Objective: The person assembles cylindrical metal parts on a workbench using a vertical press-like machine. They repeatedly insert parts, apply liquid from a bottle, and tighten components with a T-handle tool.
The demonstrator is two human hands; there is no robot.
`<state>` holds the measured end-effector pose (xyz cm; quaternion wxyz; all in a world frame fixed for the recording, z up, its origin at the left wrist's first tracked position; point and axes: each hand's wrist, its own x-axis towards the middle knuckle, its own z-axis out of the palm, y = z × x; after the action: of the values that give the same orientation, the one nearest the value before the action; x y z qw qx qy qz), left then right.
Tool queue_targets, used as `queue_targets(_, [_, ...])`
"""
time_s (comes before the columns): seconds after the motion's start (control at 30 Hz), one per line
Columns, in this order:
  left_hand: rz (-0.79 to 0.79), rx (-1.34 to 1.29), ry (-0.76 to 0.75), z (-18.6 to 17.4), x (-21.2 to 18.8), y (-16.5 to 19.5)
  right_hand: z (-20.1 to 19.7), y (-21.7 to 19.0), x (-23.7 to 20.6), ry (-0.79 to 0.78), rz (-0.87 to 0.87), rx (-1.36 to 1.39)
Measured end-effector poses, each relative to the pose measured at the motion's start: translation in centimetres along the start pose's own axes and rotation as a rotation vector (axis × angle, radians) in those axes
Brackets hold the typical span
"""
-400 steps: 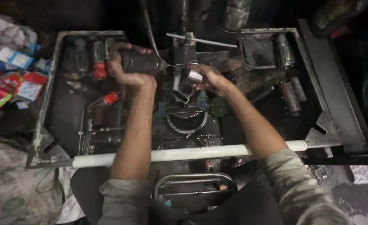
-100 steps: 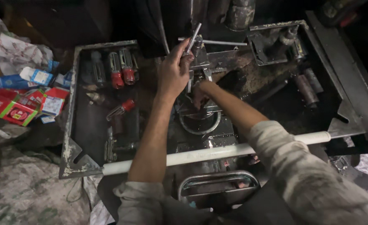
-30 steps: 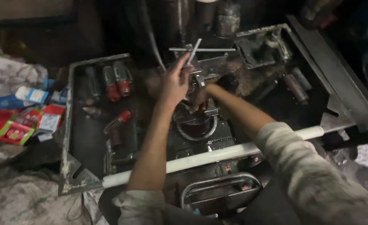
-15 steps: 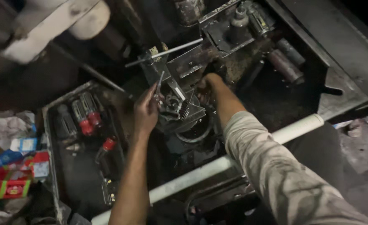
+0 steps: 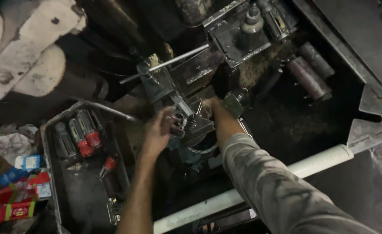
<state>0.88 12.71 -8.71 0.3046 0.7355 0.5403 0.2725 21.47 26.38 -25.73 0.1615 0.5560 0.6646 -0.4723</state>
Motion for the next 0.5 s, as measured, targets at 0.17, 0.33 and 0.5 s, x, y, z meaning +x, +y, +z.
queue_targets(0.17, [0.042,0.031,-0.079,1.9,0.6,-1.5,0.4,0.0,0.3,-0.004,0.01,-0.015])
queue_targets(0.33, [-0.078,-0.066,0.063,-0.3,0.6,0.5,0.1,0.4,-0.4,0.011,0.004,-0.008])
queue_targets(0.5, [0.104,0.016,0.165,-2.0,-0.6,3.9,-3.0,1.0,-2.8,0.023,-0.015,-0.007])
